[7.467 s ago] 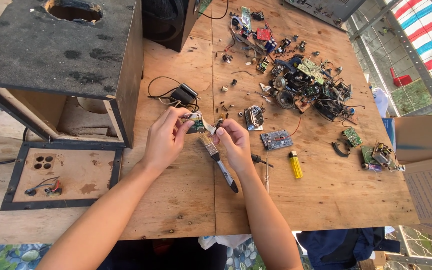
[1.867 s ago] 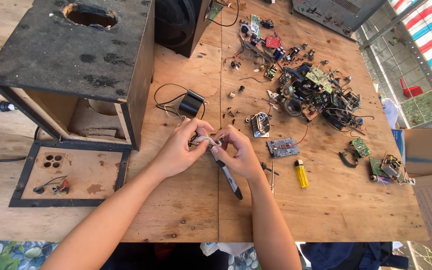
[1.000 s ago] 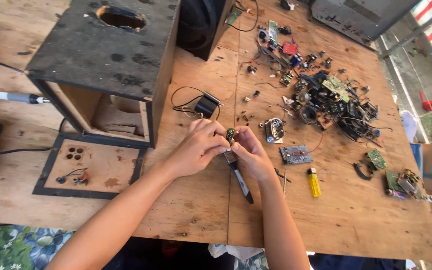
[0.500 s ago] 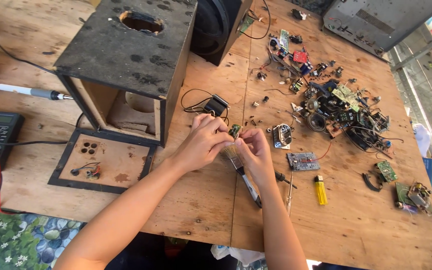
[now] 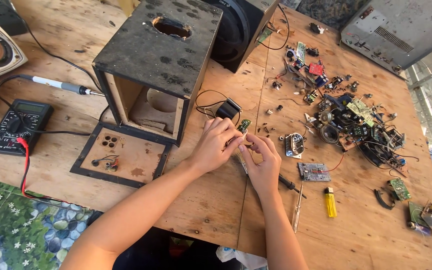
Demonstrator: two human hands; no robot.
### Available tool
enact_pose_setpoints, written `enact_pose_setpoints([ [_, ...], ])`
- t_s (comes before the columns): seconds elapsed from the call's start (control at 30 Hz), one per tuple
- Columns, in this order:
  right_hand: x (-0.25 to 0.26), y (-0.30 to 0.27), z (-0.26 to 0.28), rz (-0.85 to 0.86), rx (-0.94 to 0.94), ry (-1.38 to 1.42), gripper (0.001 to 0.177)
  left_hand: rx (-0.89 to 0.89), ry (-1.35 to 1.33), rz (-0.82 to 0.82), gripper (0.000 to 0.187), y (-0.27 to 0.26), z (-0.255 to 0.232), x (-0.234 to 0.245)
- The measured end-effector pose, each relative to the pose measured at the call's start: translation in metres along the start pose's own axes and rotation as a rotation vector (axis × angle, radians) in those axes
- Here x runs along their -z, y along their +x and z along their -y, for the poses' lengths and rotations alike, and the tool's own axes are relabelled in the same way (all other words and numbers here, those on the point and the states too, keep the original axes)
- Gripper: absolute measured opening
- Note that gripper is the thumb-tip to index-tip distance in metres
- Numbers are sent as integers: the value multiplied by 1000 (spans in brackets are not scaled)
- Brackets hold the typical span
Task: The person works on a small electronic component, likely a circuit board, using a soldering iron to apply heat and solder. They manipulate the component with both hands, turning it over to access different sides, while various electronic parts and tools are scattered on the wooden workbench.
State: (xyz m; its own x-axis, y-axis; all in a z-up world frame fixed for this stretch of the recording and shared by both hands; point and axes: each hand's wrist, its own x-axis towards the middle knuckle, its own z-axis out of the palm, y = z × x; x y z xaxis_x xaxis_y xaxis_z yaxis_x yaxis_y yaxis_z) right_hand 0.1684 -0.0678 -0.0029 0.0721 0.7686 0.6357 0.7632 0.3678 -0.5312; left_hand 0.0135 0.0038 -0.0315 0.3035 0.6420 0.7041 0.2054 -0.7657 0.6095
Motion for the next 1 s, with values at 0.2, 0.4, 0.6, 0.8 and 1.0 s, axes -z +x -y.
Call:
enact_pose_setpoints([
  [0.2,2,3,2,10,8,-13,35,42,-48,30,6,-2,3,-2],
  [0.4,7,7,5,53,40,-24,38,67,-113,79,10,-2,8,-5],
  [0.6,7,3,-4,102,6,36,46,35,-48,79,8,1,2,-3],
  [0.8,6,3,-4,91,19,96,41,-42,78,91,6,-1,-1,-4],
  [1.0,20,7,-5,81,17,146,40,-106,30,140,6,4,-8,-3],
])
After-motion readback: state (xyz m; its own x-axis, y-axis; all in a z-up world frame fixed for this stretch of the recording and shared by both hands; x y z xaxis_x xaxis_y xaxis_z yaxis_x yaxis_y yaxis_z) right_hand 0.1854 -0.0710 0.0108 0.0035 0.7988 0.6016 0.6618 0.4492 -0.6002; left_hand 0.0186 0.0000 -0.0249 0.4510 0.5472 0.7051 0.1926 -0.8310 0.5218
